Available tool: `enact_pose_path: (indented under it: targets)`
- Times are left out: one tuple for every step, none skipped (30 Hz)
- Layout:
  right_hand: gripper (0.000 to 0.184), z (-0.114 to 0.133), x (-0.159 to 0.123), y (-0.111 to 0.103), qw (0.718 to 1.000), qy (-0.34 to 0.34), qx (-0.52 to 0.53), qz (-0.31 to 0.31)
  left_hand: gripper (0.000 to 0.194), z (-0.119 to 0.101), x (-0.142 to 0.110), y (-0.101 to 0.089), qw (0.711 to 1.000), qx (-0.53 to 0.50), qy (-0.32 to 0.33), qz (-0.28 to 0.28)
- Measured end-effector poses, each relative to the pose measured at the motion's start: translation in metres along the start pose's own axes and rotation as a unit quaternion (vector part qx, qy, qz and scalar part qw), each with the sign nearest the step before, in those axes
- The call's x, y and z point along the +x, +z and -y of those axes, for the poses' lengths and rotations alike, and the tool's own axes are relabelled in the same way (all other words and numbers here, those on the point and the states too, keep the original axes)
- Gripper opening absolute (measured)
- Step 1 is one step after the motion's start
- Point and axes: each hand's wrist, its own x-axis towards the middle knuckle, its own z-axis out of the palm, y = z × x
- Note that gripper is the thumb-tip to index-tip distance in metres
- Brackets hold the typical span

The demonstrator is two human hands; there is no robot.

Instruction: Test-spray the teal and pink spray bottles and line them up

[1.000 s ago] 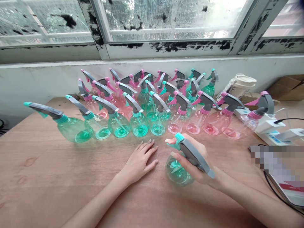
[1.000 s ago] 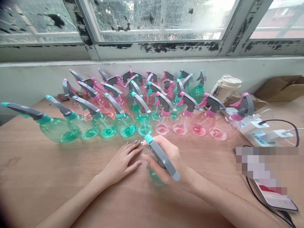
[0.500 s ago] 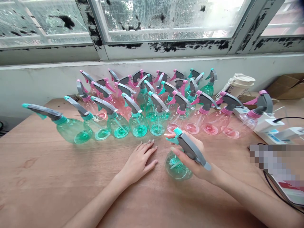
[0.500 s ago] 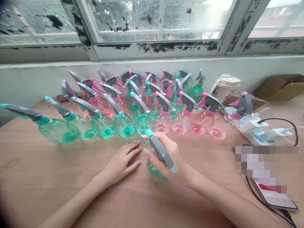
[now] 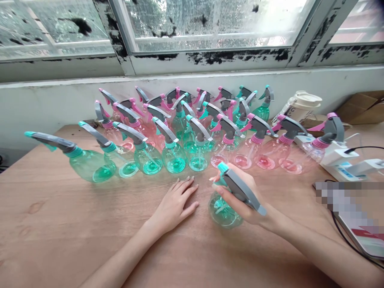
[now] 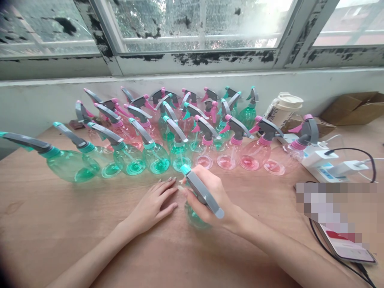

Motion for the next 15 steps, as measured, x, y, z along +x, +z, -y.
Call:
enact_pose_path:
  targets:
    - [0.006,0.001,0.001,0.0,1.0,0.0,-0.002,-0.001,0.041,0.0,0.0,0.0,1.0,-0.001,-0.001,0.001]
    - [0.006,0.002,0.002,0.0,1.0,0.0,-0.001,-0.002,0.042,0.0,0.0,0.0,1.0,-0.001,-0.002,0.003]
    - [0.006,0.002,0.003,0.0,1.0,0.001,0.002,-0.002,0.042,0.0,0.0,0.0,1.0,0.001,-0.003,0.004]
    - [0.005,0.001,0.002,0.0,1.0,0.001,0.005,-0.002,0.042,0.001,0.0,0.0,1.0,0.003,-0.004,0.005]
    - [0.006,0.001,0.002,0.0,1.0,0.003,0.009,0.0,0.043,0.001,0.0,0.001,1.0,0.005,-0.004,0.007]
    - [0.008,-0.001,0.0,0.0,1.0,0.006,0.014,0.001,0.043,0.001,0.0,0.001,1.0,0.008,-0.004,0.007]
    - [0.012,-0.002,-0.001,0.001,1.0,0.01,0.021,0.002,0.043,0.001,0.0,0.001,1.0,0.009,-0.003,0.008]
    - [0.017,-0.004,-0.003,0.001,0.999,0.018,0.03,0.003,0.043,0.001,0.0,0.001,1.0,0.009,-0.003,0.008]
    - [0.022,-0.005,-0.005,0.001,0.999,0.028,0.04,0.007,0.044,0.002,0.0,0.001,1.0,0.008,-0.003,0.007]
    - [0.025,-0.007,-0.007,0.002,0.998,0.039,0.049,0.01,0.044,0.002,0.0,0.002,1.0,0.007,-0.003,0.006]
    - [0.027,-0.007,-0.008,0.002,0.997,0.048,0.057,0.014,0.044,0.002,-0.001,0.002,1.0,0.005,-0.003,0.005]
    - [0.027,-0.008,-0.009,0.002,0.996,0.055,0.062,0.015,0.044,0.002,-0.001,0.002,1.0,0.004,-0.003,0.003]
    - [0.028,-0.008,-0.01,0.002,0.996,0.059,0.066,0.016,0.044,0.002,-0.001,0.002,1.0,0.003,-0.002,0.002]
    - [0.029,-0.009,-0.01,0.003,0.996,0.06,0.068,0.016,0.044,0.002,-0.001,0.002,1.0,0.003,-0.002,0.0]
    - [0.03,-0.009,-0.01,0.003,0.996,0.06,0.068,0.014,0.044,0.002,-0.001,0.001,1.0,0.003,-0.002,-0.002]
